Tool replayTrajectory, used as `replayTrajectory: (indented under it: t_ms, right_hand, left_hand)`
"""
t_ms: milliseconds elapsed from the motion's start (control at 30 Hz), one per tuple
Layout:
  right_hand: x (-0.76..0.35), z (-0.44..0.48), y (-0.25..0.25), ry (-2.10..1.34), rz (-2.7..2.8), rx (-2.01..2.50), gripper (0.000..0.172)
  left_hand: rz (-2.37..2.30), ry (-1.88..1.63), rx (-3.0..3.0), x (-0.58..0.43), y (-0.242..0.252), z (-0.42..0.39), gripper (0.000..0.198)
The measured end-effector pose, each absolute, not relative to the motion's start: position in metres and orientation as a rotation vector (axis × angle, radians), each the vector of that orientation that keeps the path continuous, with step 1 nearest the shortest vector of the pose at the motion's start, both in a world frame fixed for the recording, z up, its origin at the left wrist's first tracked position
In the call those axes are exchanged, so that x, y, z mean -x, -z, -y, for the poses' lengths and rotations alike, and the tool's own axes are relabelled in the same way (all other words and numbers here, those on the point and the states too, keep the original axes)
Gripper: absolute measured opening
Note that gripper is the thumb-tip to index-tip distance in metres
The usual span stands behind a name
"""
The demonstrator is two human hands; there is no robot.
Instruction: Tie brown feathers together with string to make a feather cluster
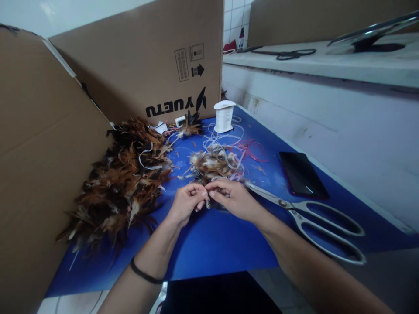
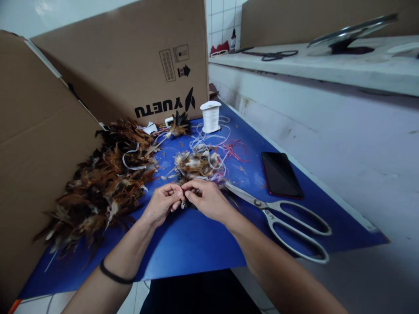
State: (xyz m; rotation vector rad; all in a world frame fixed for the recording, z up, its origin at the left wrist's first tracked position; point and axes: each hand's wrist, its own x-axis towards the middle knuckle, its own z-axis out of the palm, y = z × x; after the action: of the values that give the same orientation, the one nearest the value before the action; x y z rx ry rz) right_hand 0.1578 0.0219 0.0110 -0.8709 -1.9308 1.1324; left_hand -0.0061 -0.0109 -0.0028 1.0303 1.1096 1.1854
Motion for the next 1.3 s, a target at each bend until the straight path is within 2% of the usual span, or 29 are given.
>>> replayTrajectory:
  t_ms: [300, 667, 833, 1033, 1300]
  right_hand:
    - [-0.156, -0.019, -0.009, -0.987, 1.970, 0.941, 0.014]
    - [-0.156, -0.016, -0.009, -0.594, 2.070, 0.803, 0.014]
    - [-0.155, -0.016, -0.006, -0.519, 2.123, 0.765, 0.016]
    - [-0.155, -0.018, -0.006, -0.717, 2.062, 0.831, 0.012]
    - [-0.151, -0.023, 0.005, -1.086, 1.910, 0.907, 0.018]
  left_hand:
    - [-1.107, -1.204, -1.021, 0.005, 0.003, 0.011, 0.030]
    - [-1.172, -1.198, -0.981, 0.007, 0.003, 0.010, 0.029]
    - [-1.192, -1.207, -0.903, 0.005, -0.001, 0.010, 0.028]
    - [-1.215, -1.214, -1.000, 0.008, 0.001, 0.009, 0.027]
    - [-1.321, -1.266, -1.469, 0.013, 0.003, 0.009, 0.013]
